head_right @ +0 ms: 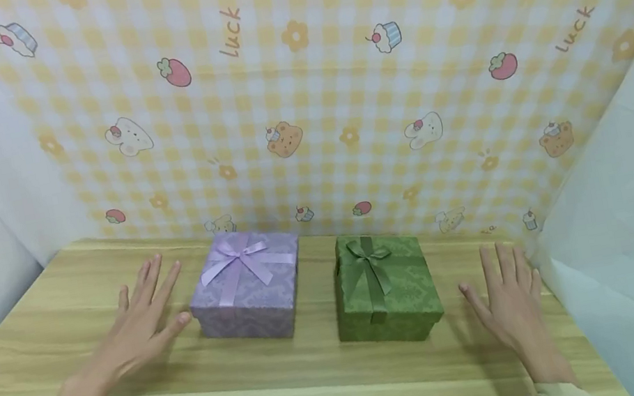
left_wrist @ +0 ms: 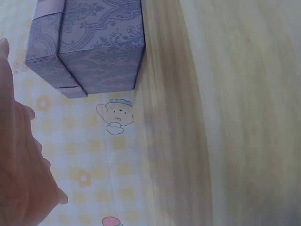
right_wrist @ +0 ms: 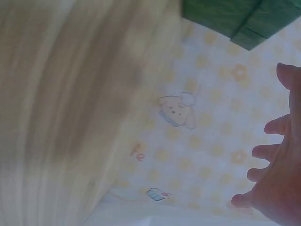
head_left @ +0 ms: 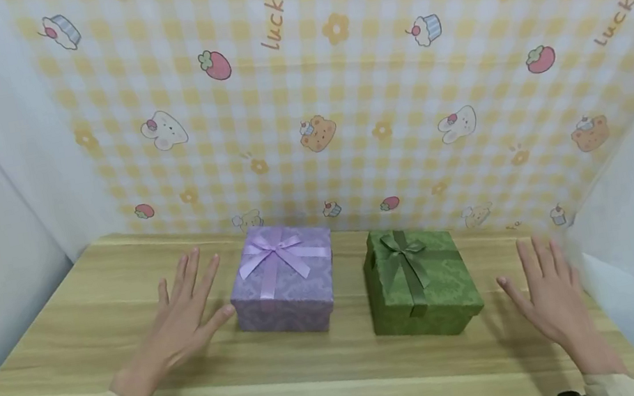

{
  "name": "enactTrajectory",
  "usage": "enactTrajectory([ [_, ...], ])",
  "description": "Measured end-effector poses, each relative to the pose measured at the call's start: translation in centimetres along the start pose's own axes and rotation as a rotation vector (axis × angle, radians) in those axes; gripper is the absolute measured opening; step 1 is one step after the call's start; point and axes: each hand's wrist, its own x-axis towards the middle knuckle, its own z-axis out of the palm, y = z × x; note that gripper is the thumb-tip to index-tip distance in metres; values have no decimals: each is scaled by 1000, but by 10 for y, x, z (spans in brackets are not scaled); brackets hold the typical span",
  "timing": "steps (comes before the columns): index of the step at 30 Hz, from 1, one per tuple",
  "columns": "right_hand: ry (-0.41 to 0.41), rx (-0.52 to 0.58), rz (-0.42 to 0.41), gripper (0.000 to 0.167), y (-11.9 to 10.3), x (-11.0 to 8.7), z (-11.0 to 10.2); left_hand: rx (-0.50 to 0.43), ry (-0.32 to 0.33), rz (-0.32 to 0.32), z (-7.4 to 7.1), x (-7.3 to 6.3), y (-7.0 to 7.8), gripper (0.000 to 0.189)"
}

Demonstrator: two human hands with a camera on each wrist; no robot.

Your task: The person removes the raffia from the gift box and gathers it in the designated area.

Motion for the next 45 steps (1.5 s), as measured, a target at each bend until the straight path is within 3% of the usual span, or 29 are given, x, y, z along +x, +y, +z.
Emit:
enactTrajectory([
  [9,90,177,-72,66,-34,9,-19,-145,51,-19,6,-2,4,73],
  [15,138,352,-106,65,-84,15,-26,-306,98,-19,7,3,12,67],
  [19,152,436,-155,64,-121,15,-26,-340,88,-27,7,7,18,71],
  [24,72,515,-203,65,-155,15,-23,-357,63,-45,5,9,21,76],
  [34,-67,626,-193,67,-195,16,-3,-376,14,-81,8,15,20,91],
  [45,-190,695,-100,86,-230,22,30,-469,-57,-151,13,19,22,103],
])
